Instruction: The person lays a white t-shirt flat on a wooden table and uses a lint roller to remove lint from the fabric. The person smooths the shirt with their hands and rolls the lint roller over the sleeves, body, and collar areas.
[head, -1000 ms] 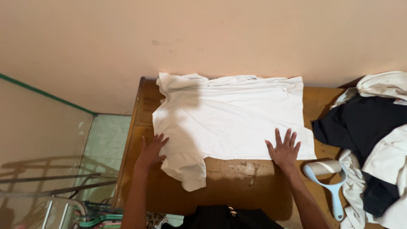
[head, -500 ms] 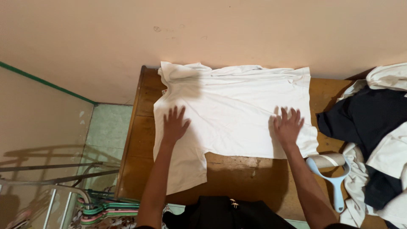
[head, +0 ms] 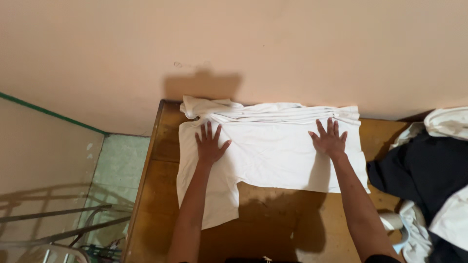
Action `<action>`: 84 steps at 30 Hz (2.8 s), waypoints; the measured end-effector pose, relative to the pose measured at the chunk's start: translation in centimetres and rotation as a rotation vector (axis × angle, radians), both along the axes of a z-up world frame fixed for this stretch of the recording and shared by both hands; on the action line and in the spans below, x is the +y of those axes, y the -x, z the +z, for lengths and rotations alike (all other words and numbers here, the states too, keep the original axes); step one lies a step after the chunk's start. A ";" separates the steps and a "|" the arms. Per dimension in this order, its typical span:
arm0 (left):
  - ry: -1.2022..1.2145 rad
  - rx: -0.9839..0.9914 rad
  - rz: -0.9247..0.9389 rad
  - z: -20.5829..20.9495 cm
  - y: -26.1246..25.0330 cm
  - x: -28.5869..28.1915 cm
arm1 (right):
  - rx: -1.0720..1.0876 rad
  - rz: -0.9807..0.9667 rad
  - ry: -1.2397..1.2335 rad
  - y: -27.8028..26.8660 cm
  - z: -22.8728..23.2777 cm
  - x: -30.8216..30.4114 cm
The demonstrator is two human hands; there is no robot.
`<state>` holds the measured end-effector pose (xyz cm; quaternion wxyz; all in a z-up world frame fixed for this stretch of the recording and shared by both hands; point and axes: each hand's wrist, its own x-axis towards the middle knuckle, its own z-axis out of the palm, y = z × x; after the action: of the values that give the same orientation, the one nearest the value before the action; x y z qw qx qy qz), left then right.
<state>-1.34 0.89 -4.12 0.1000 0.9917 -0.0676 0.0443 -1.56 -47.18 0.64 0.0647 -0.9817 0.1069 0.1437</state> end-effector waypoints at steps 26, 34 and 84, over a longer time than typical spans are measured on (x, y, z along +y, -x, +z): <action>0.023 -0.257 -0.005 -0.3 2.5 -1.2 | -0.270 0.002 -0.017 6.6 -3.3 0.5; 0.084 -0.210 0.025 0.5 -0.7 -2.3 | -0.215 0.000 -0.017 4.0 -2.0 0.6; 0.011 0.160 -0.589 5.6 17.4 -18.0 | -0.708 -0.646 -0.050 37.4 0.4 -4.7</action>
<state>-18.71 -17.12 1.49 0.1189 0.9291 -0.3442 -0.0643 -38.99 -51.90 1.03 0.1621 -0.8851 0.3742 -0.2243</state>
